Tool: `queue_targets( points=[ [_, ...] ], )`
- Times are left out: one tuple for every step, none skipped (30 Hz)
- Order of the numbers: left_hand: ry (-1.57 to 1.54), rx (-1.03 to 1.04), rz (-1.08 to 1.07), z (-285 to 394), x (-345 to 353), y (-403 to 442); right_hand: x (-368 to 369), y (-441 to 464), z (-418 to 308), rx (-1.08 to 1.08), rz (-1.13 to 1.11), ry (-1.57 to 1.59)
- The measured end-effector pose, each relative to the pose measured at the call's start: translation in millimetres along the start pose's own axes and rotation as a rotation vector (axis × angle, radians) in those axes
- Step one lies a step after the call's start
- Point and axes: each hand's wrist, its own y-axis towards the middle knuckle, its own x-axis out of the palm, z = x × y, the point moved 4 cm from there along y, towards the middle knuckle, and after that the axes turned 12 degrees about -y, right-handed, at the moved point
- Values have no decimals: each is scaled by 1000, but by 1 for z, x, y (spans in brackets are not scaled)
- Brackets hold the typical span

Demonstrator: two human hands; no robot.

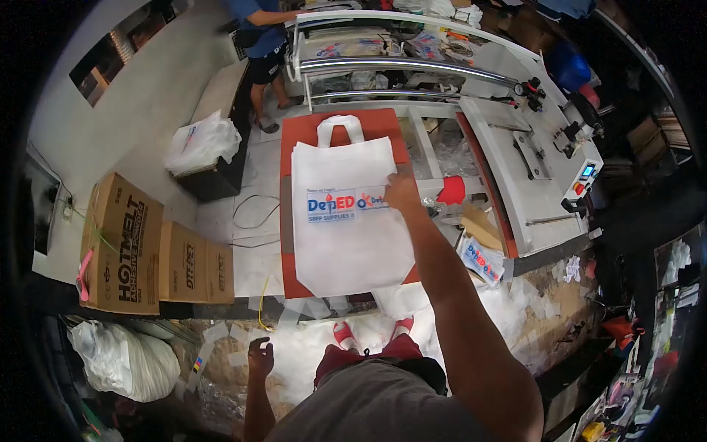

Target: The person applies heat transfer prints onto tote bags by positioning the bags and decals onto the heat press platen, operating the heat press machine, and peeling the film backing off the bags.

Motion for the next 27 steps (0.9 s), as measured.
queue_targets(
  points=[
    [-1,-9,1,-12,-5,-9,-2,4,-2,-5,-8,-2],
    [26,-116,-22,-25,-8,-18,-4,6,-1,29,-27,25],
    [54,-222,-47,-37,-11,-29,-6,7,0,65,-45,53],
    [61,-270,-48,-44,-15,-36,3,11,5,66,-9,16],
    [61,-273,-42,-60,-17,-43,-2,9,-4,60,-10,18],
    [111,-292,-47,-75,-17,-49,-7,4,-11,46,-26,25],
    [161,-310,-53,-86,-18,-54,-18,-4,-21,33,-41,33],
    [161,-312,-46,-88,-18,-55,-48,-25,-54,-91,31,-7],
    [100,-353,-30,-89,-17,-58,-68,-55,-89,-215,102,-47],
    [39,-392,-15,-90,-17,-62,-31,-80,-95,-393,233,163],
    [41,-393,-10,-91,-14,-63,-47,-125,-129,-378,-34,307],
    [45,-372,-35,-92,-8,-61,-49,-174,-151,-430,-197,508],
    [51,-348,-58,-90,-3,-60,-50,-223,-174,-450,-374,702],
    [44,-343,-70,-82,2,-57,-51,-266,-187,-623,-559,710],
    [54,-342,-70,-74,7,-57,-47,-303,-189,-662,-768,730],
    [20,-420,-54,-56,12,-55,-44,-341,-190,-688,-978,730],
    [-15,-499,-41,-37,18,-55,-39,-365,-174,-509,-1185,771],
    [-51,-578,-31,-29,23,-59,-27,-381,-152,-512,-1178,541],
    [-71,-398,-82,-93,39,-74,-3,-396,-124,-563,-1158,366],
    [-78,-415,-110,-109,48,-84,43,-419,-84,-602,-1139,192],
    [-83,-438,-149,-113,58,-95,143,-474,-14,-991,-956,-26],
    [-65,-443,-183,-109,66,-107,221,-521,72,-549,-849,263],
    [-42,-452,-226,-104,74,-122,163,-505,100,-184,-953,270],
    [-10,-524,-288,-94,81,-137,216,-546,172,-42,-1289,118],
    [13,-540,-341,-99,90,-158,182,-540,206,108,-1099,-92],
    [-8,-585,-382,-111,99,-182,195,-554,252,105,-1107,-168],
    [-26,-634,-414,-119,103,-202,203,-552,286,76,-1228,-219]
  ],
)
